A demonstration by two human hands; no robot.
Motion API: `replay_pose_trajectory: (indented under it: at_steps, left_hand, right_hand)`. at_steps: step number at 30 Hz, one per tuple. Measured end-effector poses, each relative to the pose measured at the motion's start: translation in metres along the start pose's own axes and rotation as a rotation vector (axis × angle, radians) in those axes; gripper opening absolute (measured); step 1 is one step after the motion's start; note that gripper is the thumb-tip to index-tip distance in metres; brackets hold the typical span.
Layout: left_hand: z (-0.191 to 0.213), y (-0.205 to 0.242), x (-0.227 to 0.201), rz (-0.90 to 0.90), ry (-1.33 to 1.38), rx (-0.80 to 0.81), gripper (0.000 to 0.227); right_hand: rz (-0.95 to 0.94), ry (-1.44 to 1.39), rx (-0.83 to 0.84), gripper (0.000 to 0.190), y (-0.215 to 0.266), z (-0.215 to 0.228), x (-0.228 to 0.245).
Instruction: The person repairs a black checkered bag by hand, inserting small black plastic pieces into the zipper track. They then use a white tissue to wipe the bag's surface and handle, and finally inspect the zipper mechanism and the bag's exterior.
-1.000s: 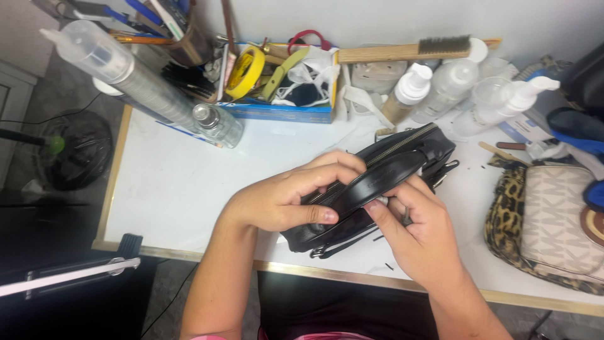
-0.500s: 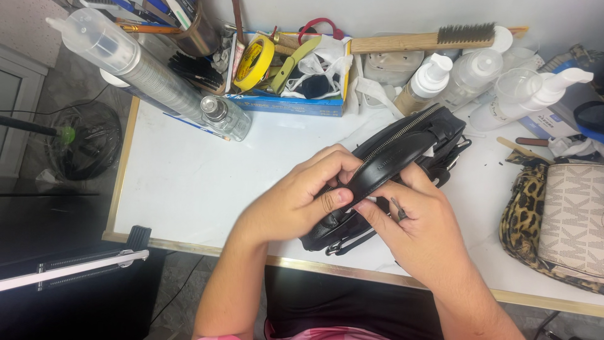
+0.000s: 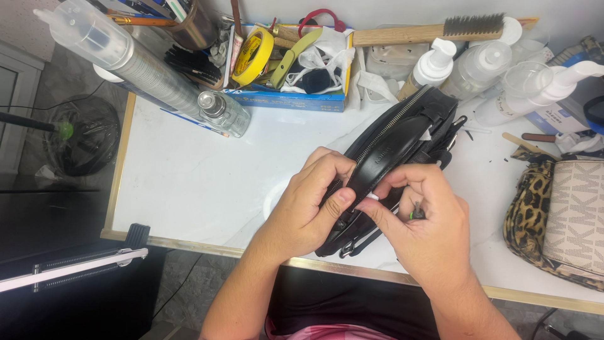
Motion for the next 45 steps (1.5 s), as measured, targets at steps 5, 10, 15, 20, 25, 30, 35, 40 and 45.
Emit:
replay_pose_trajectory:
  at_steps: [5, 10, 15, 20, 25, 30, 35, 40, 45]
  left_hand:
    - [-0.002, 0.001, 0.01, 0.049, 0.086, 0.016, 0.037]
    - [-0.003, 0.003, 0.013, 0.031, 0.085, 0.025, 0.039]
    - [-0.005, 0.002, 0.015, 0.04, 0.114, 0.054, 0.039]
    - [-0.007, 0.002, 0.015, 0.036, 0.151, 0.075, 0.039]
    - [-0.007, 0.001, 0.012, 0.016, 0.155, 0.087, 0.038]
    - [-0.009, 0.0, 0.013, 0.034, 0.163, 0.117, 0.035]
    - [-0.009, -0.003, 0.008, -0.034, 0.144, 0.112, 0.034]
    - [-0.007, -0.002, 0.011, -0.004, 0.161, 0.105, 0.036]
    - [-0.009, 0.0, 0.018, 0.072, 0.256, 0.078, 0.036]
  right_hand:
    - [0.225, 0.077, 0.021, 0.037, -0.002, 0.002, 0.012]
    - [0.214, -0.238, 0.231, 0.035, -0.003, 0.011, 0.009]
    - [0.537, 0.308, 0.266, 0.027, 0.003, 0.016, 0.032]
    - [0.71, 0.506, 0.224, 0.037, 0.001, 0.014, 0.053]
    - [0.831, 0.497, 0.157, 0.028, 0.002, 0.011, 0.069]
    - [0.867, 0.44, 0.221, 0.032, 0.0, 0.006, 0.069]
    - [0.927, 0.38, 0.246, 0.02, 0.001, 0.006, 0.074]
    - [1.04, 0.339, 0.282, 0.016, 0.0, 0.004, 0.081]
    - [1.057, 0.348, 0.249, 0.016, -0.003, 0.007, 0.082]
Point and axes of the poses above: each hand's wrist, its own y-axis away from the middle knuckle, its own z-axis out of the back of the hand, x = y × z, the point moved 8 cm from there along -y, towards the middle knuckle, and after that the axes turned 1 degree about -z, right-handed, at the moved point
